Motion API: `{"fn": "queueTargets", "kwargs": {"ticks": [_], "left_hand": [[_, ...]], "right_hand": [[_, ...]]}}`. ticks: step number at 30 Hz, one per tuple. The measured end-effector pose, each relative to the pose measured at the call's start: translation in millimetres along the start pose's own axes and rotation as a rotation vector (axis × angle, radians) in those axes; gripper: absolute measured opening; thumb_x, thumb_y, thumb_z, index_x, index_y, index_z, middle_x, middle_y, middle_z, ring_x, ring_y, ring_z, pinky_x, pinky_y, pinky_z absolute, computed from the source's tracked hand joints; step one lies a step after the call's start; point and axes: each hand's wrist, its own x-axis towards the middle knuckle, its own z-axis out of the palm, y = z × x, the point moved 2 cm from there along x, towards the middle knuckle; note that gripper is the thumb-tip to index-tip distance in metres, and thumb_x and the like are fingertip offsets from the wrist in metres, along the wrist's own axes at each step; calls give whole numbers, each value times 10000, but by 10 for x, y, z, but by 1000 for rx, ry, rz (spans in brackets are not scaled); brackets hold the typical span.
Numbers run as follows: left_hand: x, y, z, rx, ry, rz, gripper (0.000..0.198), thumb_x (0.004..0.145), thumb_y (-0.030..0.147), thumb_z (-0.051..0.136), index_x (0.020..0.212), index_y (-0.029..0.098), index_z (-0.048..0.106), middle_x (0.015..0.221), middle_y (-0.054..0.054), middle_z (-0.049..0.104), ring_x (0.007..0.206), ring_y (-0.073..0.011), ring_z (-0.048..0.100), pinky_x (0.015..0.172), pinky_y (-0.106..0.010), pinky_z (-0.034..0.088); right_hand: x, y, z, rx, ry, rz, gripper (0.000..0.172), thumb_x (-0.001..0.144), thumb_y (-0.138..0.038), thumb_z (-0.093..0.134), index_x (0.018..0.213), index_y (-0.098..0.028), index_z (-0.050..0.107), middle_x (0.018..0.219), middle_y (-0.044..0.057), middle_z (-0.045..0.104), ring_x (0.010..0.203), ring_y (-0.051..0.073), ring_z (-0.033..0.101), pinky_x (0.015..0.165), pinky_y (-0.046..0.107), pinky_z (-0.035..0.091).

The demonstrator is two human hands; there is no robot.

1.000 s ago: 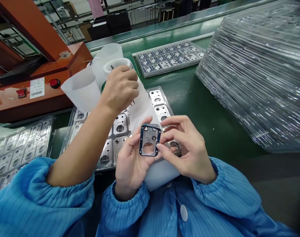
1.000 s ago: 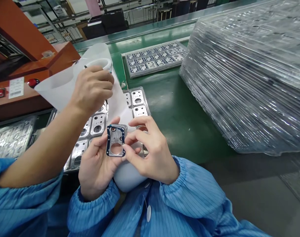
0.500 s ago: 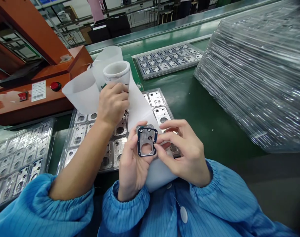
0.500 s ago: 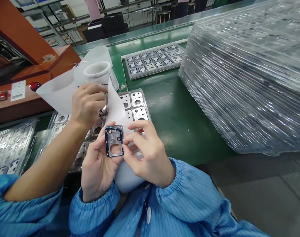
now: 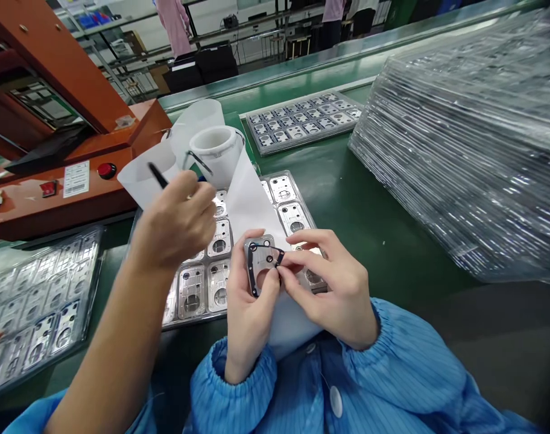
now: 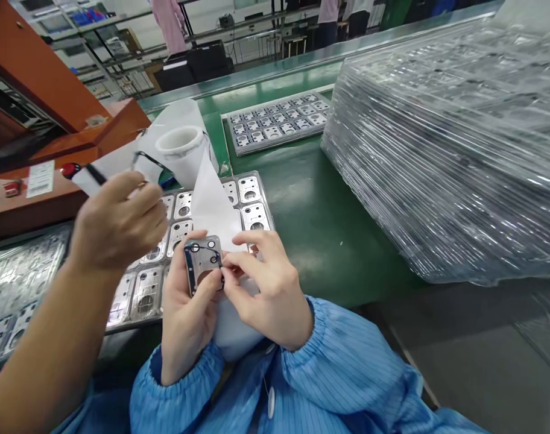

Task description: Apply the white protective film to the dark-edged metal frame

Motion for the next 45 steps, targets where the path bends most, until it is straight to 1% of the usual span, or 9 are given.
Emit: {"fn": "queueTargets", "kwargs": {"ticks": [2,5,7,10,17,25,31,37,45], "left_hand": [[-237,-139,99,90,-1,-17,336,836,108,588,1108,301,621,794,-36,612,975,-229,635,780,-314,555],[-561,-621,325,102,0,44,376,798,141,638,1131,301,565,937,-6,645,876,-209,651,768,-310,540],[-691,-923,451,165,95,236,376,813,145,628,1144,289,523,878,20,643,716,-138,620,714,-253,513],[-745,-1148,574,260,154,370,330,832,108,590,1103,283,520,846,26,631,715,-128,610,707,-226,493],[-717,-1070,617,282,161,358,325,867,75,514,1105,287,454,879,21,595,759,-129,629,752,-225,505],[-708,-1117,515,369,136,436,323,869,114,544,1152,256,479,902,15,643,623,-51,584,598,-121,504],[-710,-1115,501,214,48,358,326,883,169,547,1181,255,445,928,-10,634,727,-122,697,648,-205,579],[-708,-1110,458,93,-130,274,392,875,183,596,1223,280,443,917,0,638,735,-135,713,644,-208,596],[-735,-1107,444,54,-184,247,379,895,138,560,1216,295,437,913,11,653,686,-123,717,619,-199,594]], "right_hand": [[-5,2,0,5,13,-20,138,812,-60,585,847,-167,665,993,109,610,926,222,587,738,370,566],[-17,2,3,16,22,-39,124,814,-54,599,840,-137,687,998,133,617,934,225,579,705,350,565],[-21,-2,-5,-2,16,-52,118,820,-51,600,837,-115,697,1006,151,616,946,234,574,700,348,564],[-11,-20,-45,-80,-55,-83,148,848,-50,564,878,-101,700,1044,162,619,974,255,556,770,408,556],[2,-119,-145,-302,-327,-184,245,877,-35,468,1018,-15,668,1171,213,597,1039,340,503,773,512,511],[-52,-203,-151,-214,-339,-81,281,904,-28,453,1111,32,633,1187,194,577,1054,296,508,846,456,519],[22,-127,-270,-207,-250,-49,277,906,-57,475,1122,39,620,1168,195,581,1067,278,532,886,411,506],[227,48,-289,121,-207,107,148,900,-83,546,986,-79,666,1044,75,640,976,135,602,867,204,464],[220,131,-104,341,-148,260,130,915,-152,562,891,-111,683,907,38,661,851,131,611,754,224,466]]}}
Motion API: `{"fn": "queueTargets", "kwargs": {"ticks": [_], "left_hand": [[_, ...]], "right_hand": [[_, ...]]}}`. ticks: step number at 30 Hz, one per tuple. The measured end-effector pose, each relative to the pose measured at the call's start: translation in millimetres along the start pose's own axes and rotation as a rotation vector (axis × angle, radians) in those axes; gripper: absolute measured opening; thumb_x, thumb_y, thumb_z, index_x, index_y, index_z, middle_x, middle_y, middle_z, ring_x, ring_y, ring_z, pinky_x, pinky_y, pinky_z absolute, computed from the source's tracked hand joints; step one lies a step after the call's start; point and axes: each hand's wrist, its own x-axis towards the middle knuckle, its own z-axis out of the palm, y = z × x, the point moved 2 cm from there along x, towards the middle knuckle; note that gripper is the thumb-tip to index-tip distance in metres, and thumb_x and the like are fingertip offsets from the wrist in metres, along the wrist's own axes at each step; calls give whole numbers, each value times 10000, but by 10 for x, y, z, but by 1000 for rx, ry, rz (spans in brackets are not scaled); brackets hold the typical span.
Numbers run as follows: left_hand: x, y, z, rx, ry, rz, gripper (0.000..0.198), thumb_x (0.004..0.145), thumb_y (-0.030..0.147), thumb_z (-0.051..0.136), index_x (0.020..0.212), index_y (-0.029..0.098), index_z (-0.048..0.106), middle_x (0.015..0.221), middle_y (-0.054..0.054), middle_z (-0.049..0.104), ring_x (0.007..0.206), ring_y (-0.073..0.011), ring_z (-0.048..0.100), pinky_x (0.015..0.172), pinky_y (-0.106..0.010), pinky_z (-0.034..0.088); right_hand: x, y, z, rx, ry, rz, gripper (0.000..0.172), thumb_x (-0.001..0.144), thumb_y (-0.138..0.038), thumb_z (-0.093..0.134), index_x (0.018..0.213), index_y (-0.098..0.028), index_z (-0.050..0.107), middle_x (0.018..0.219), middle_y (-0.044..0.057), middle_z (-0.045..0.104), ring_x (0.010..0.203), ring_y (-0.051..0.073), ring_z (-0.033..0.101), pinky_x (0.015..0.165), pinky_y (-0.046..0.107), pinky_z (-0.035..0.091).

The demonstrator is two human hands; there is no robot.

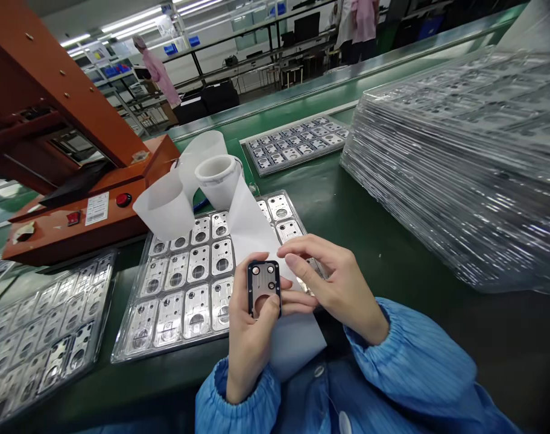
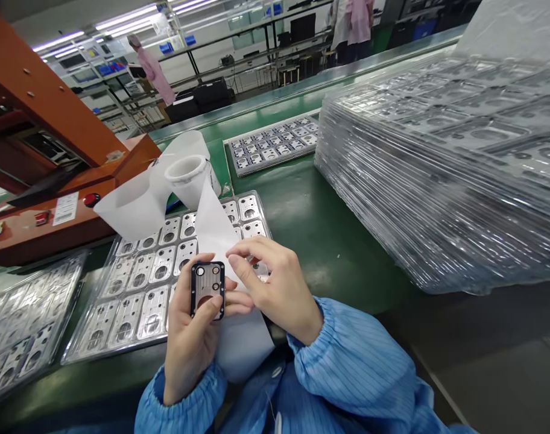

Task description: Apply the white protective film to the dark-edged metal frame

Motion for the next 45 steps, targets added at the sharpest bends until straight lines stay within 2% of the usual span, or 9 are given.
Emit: {"fn": "queueTargets", "kwargs": {"ticks": [4,10,14,20,27,33,39,45], "left_hand": [[-5,-3,-14,1,-27,5,353,907,148,542,1203,299,424,909,11,661,649,-131,715,596,-224,598],[10,-18,-12,2,-61,13,321,915,155,545,1175,319,454,815,45,659,571,-105,696,529,-177,573],[7,-17,-10,-13,-93,31,320,917,145,533,1172,331,475,760,61,644,541,-88,682,521,-158,565],[20,-16,-15,-43,-120,20,327,913,140,519,1185,318,484,817,49,630,519,-89,674,437,-134,541],[-5,3,27,-102,-149,-58,253,914,144,483,1146,244,497,830,16,604,379,-55,599,332,-85,436],[-35,57,46,11,-95,-179,237,881,175,506,1112,226,522,719,20,580,292,-6,473,296,-51,299],[-46,96,69,20,-118,-271,476,856,201,529,1316,229,407,695,9,604,289,-20,467,308,-72,331],[-38,116,58,-25,-74,-249,484,831,155,525,1299,220,422,658,28,588,279,-26,468,299,-66,329]], "right_hand": [[-28,15,8,36,-1,30,165,923,-174,547,862,-118,690,866,41,669,804,136,612,714,238,461],[-46,7,13,124,-112,102,197,920,-196,553,782,-125,673,731,24,660,670,127,591,651,248,454],[-41,-2,18,136,-124,120,206,905,-180,554,744,-119,666,685,17,639,644,123,576,636,247,444],[-41,0,19,155,-148,118,199,893,-175,549,726,-125,646,689,22,640,663,132,573,627,247,444],[-43,-19,-2,174,-157,133,160,861,-163,573,715,-135,633,646,5,622,614,113,550,566,219,423],[-27,-14,-14,228,-176,199,185,822,-156,561,638,-144,568,575,-13,576,504,87,478,466,204,355],[-69,42,-21,249,-172,152,230,858,-203,522,640,-144,566,614,-1,553,588,116,496,562,244,394],[-91,54,-25,217,-185,119,261,899,-227,494,679,-137,601,682,20,593,642,133,535,611,262,413]]}}
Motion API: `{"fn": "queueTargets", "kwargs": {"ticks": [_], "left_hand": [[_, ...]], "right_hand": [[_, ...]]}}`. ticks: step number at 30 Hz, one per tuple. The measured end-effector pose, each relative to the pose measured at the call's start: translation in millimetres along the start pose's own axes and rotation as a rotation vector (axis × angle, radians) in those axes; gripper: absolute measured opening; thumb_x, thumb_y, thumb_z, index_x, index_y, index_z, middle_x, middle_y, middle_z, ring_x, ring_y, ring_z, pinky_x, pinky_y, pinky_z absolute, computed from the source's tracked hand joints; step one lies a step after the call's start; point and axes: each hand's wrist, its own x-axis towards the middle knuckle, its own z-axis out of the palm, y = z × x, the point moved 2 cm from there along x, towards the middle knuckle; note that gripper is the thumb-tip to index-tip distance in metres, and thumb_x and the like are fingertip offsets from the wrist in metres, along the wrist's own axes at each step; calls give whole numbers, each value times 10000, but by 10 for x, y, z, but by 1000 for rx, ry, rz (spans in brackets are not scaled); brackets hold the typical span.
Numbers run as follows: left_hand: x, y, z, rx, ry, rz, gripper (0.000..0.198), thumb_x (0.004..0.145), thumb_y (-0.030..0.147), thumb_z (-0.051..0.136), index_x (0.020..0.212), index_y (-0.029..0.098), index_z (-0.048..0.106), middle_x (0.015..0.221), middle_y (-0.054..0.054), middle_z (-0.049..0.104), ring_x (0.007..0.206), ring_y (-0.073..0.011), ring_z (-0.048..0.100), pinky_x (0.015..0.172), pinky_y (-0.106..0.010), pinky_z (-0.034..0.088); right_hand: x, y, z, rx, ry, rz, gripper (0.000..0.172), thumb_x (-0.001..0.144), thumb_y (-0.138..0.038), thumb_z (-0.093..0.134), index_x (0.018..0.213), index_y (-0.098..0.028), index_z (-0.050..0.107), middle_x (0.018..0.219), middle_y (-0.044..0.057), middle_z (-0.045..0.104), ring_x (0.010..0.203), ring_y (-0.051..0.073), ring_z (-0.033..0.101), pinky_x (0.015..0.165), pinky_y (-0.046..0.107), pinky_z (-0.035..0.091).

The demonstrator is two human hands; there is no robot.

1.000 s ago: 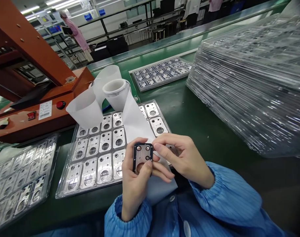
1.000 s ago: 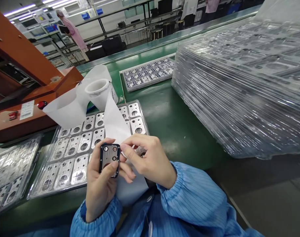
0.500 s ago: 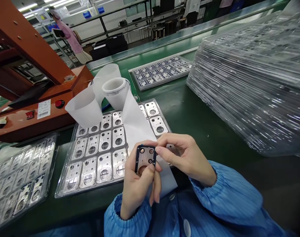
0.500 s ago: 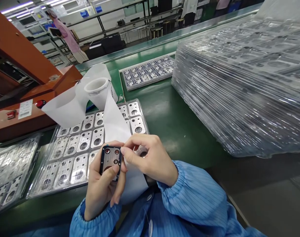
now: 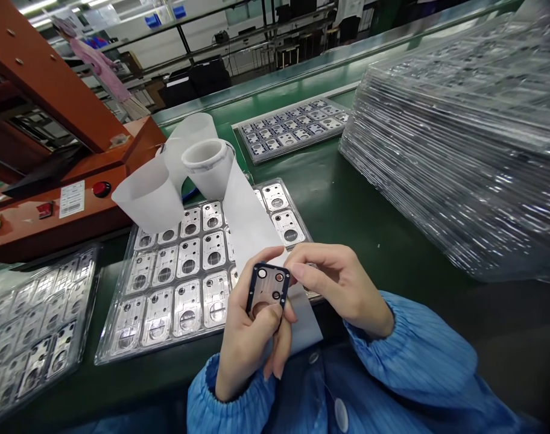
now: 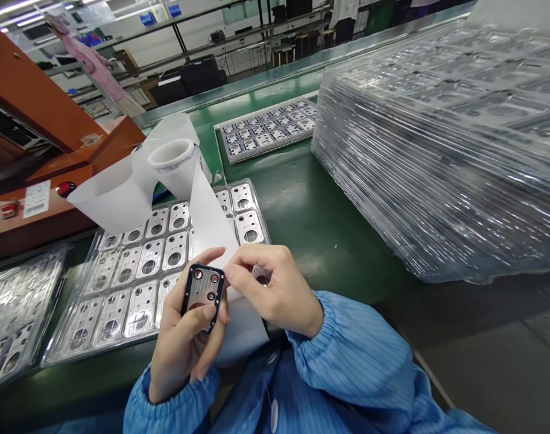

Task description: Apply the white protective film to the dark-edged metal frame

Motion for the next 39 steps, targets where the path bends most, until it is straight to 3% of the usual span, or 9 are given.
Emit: {"fn": "queueTargets", "kwargs": {"ticks": [11,17,22,24,30,39], "left_hand": [[-10,-38,-14,56,-10,-20,463,861,259,549,1304,233,417,675,18,602,278,-9,438,300,-65,284],[-21,-59,1,142,61,7,450,847,325,630,1260,256,465,420,101,431,251,-35,407,284,-81,258],[-8,-21,60,182,135,-21,397,875,361,607,1230,269,454,546,66,567,242,-14,397,268,-71,227],[-6,-20,70,203,134,-24,418,875,361,607,1246,271,440,535,67,570,240,-19,397,270,-77,242],[-6,-51,60,222,98,-12,410,880,327,603,1252,265,443,376,125,375,226,-48,382,259,-105,219],[-25,-32,74,276,62,-69,463,861,365,619,1275,292,427,400,105,423,248,-35,369,289,-95,234]], "right_hand": [[50,-56,10,-65,-12,-18,214,855,-178,493,645,-158,525,620,-6,537,571,105,481,535,220,388],[20,-31,9,-95,-15,-33,200,825,-185,495,629,-156,519,635,9,558,599,121,501,565,239,395],[22,-34,12,-81,0,-29,223,852,-203,491,640,-153,538,633,13,555,598,127,505,562,254,392],[26,-37,15,-60,19,-24,207,863,-205,507,667,-154,553,645,7,556,604,123,505,566,250,397],[24,-50,19,-48,32,-40,200,852,-173,528,653,-155,542,626,-5,539,585,107,489,544,223,399],[31,-54,22,-34,21,-32,245,819,-166,527,578,-154,485,557,-24,500,523,81,441,499,203,357]]}}
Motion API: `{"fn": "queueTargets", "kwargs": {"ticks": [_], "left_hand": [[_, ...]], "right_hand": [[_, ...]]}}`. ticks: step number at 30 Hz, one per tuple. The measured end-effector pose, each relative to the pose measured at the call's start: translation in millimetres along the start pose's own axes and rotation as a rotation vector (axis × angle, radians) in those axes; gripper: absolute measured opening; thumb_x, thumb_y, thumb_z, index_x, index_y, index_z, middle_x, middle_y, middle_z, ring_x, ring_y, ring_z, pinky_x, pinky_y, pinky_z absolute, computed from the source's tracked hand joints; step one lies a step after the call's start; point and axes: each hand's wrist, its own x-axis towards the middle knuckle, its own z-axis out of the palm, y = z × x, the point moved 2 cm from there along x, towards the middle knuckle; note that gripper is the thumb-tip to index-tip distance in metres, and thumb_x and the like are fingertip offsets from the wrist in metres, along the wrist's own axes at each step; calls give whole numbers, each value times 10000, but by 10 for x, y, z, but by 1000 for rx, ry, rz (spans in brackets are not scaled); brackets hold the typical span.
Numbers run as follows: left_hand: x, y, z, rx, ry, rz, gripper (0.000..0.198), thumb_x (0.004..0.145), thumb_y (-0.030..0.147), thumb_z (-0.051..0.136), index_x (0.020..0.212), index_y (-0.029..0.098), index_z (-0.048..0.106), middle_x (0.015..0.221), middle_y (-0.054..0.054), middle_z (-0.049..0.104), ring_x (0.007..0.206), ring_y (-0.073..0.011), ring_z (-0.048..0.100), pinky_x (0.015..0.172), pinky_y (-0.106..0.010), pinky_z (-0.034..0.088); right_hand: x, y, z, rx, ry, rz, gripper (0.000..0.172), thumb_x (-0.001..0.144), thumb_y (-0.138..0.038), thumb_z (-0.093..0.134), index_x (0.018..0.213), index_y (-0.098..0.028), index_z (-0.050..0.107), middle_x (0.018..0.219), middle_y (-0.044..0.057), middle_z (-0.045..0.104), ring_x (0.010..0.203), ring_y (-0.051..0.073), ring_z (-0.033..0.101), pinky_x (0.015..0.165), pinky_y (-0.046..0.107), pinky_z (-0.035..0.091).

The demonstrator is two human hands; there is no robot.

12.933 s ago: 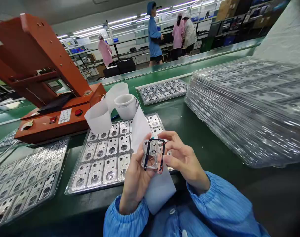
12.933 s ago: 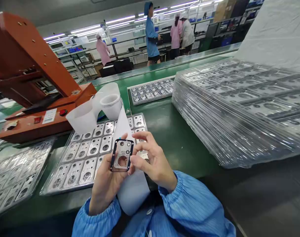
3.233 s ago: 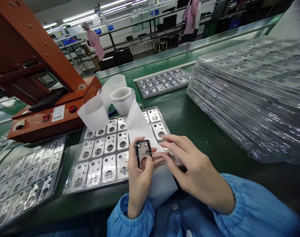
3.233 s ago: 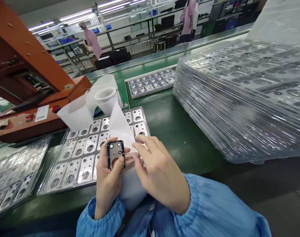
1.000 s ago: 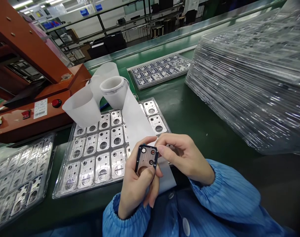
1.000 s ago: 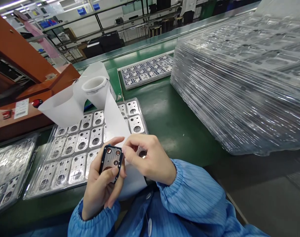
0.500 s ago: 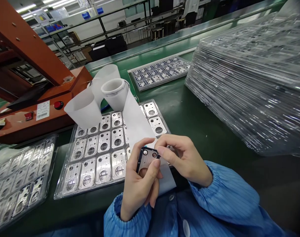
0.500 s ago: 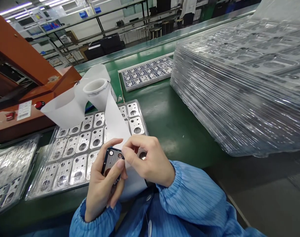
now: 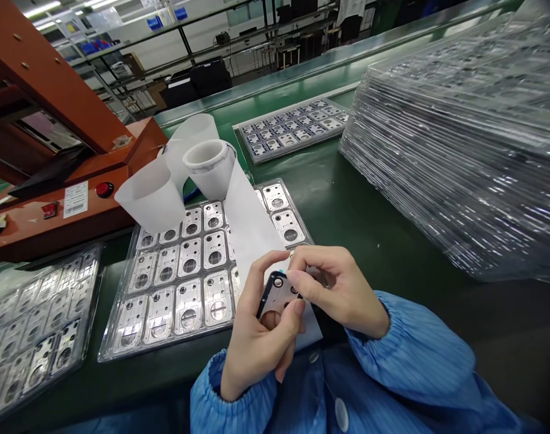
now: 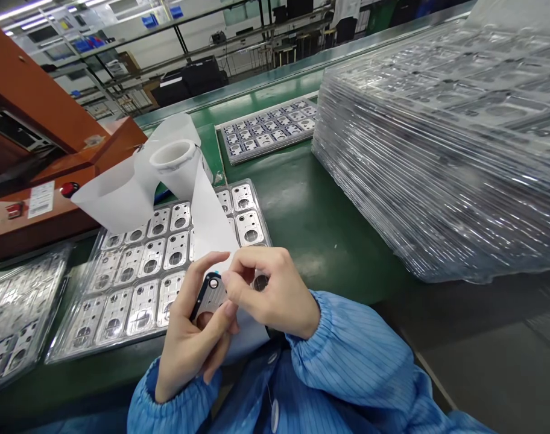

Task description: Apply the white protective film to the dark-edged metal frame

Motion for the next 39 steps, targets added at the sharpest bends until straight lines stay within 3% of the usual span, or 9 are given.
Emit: {"fn": "queueTargets", "kwargs": {"ticks": [7,11,16,19,21,26,33,39], "left_hand": [[-3,-15,7,-10,-21,24,479,856,330,634,1280,289,416,371,125,368,226,-35,340,290,-111,230],[3,-9,30,-67,13,10,423,836,356,659,1202,304,454,489,89,534,243,-29,429,281,-63,244],[28,4,30,-111,255,218,165,845,374,638,905,235,575,511,94,524,237,-20,438,268,-64,287],[28,-2,30,-16,426,343,140,811,327,682,831,206,614,564,75,571,247,3,430,271,-59,287],[28,-9,44,-1,469,362,149,765,306,723,829,205,635,598,70,592,257,8,422,271,-65,307],[26,-14,70,-8,497,357,104,740,278,729,780,206,666,560,76,582,267,19,400,277,-53,294],[13,-24,57,27,583,454,81,770,242,685,700,203,674,414,91,477,267,-9,406,291,-80,283],[14,-55,24,115,567,496,118,763,225,670,651,200,646,396,98,433,282,-20,359,303,-132,263]], "right_hand": [[-30,2,-10,16,-5,-15,226,825,-170,536,600,-150,519,573,-12,519,541,95,463,518,217,373],[-40,2,-5,-19,38,-55,237,817,-143,536,582,-149,507,566,-16,523,529,88,458,505,212,361],[-46,-9,8,-84,138,-154,236,826,-154,536,591,-136,521,562,-5,516,510,86,458,498,218,359],[-40,-20,24,-109,106,-174,240,818,-142,534,579,-135,511,547,-12,493,501,74,424,497,209,337],[-39,-25,29,-114,90,-172,236,813,-136,530,578,-135,510,544,-14,490,499,70,414,491,203,324],[-46,-26,30,-118,91,-184,221,816,-123,534,595,-122,523,561,-12,500,519,62,435,510,189,335],[-56,-12,46,-142,71,-192,212,808,-102,523,596,-117,519,562,-19,482,520,54,420,508,182,324],[-52,-15,41,-137,58,-167,199,815,-116,532,616,-119,528,563,-21,482,519,57,407,507,187,320]]}}
